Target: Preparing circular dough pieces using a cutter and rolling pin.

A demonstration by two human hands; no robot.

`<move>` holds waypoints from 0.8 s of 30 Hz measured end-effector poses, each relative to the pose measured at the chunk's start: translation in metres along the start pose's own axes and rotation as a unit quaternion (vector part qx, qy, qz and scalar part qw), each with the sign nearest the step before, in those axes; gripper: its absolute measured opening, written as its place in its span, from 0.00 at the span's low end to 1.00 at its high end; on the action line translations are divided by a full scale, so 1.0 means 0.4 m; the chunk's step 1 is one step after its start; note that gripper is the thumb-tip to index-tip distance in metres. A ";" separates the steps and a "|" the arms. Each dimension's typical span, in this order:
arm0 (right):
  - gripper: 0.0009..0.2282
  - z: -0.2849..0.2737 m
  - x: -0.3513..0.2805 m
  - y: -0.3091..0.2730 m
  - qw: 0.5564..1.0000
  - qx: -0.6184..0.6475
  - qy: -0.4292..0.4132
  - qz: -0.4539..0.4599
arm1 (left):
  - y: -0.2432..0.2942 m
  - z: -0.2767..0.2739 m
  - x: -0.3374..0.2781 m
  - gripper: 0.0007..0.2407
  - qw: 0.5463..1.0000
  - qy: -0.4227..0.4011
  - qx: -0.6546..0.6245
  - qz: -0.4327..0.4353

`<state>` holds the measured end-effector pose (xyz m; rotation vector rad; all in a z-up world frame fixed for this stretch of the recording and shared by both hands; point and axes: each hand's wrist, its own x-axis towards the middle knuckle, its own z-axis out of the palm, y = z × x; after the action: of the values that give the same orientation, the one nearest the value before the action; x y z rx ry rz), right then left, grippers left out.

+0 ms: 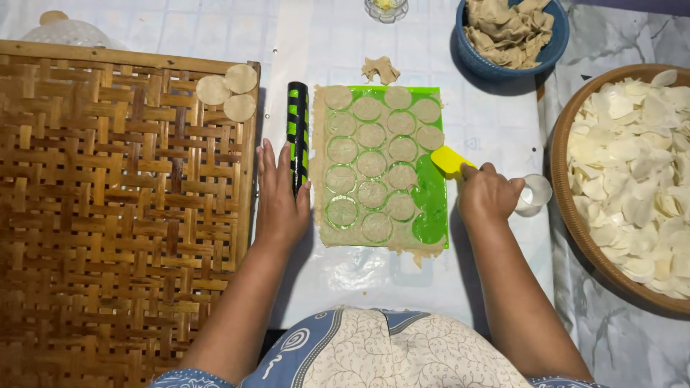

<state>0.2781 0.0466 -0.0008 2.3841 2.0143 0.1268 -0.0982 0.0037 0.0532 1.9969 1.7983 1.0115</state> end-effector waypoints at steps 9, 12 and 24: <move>0.11 0.145 0.066 0.007 0.941 0.309 -0.028 0.135 | 0.046 0.011 -0.038 0.30 0.995 -0.014 -0.084 -0.045; 0.11 0.128 0.053 0.001 0.874 0.466 -0.004 0.140 | 0.044 0.051 -0.052 0.29 0.989 -0.025 -0.129 -0.064; 0.14 -0.132 -0.109 -0.094 0.820 0.542 0.021 -0.182 | 0.003 0.260 0.013 0.26 0.607 -0.155 -0.677 -0.386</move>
<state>0.2302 0.0079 0.0473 2.2473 3.0240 -1.3229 -0.0300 0.0343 -0.0194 0.3065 0.8341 1.0234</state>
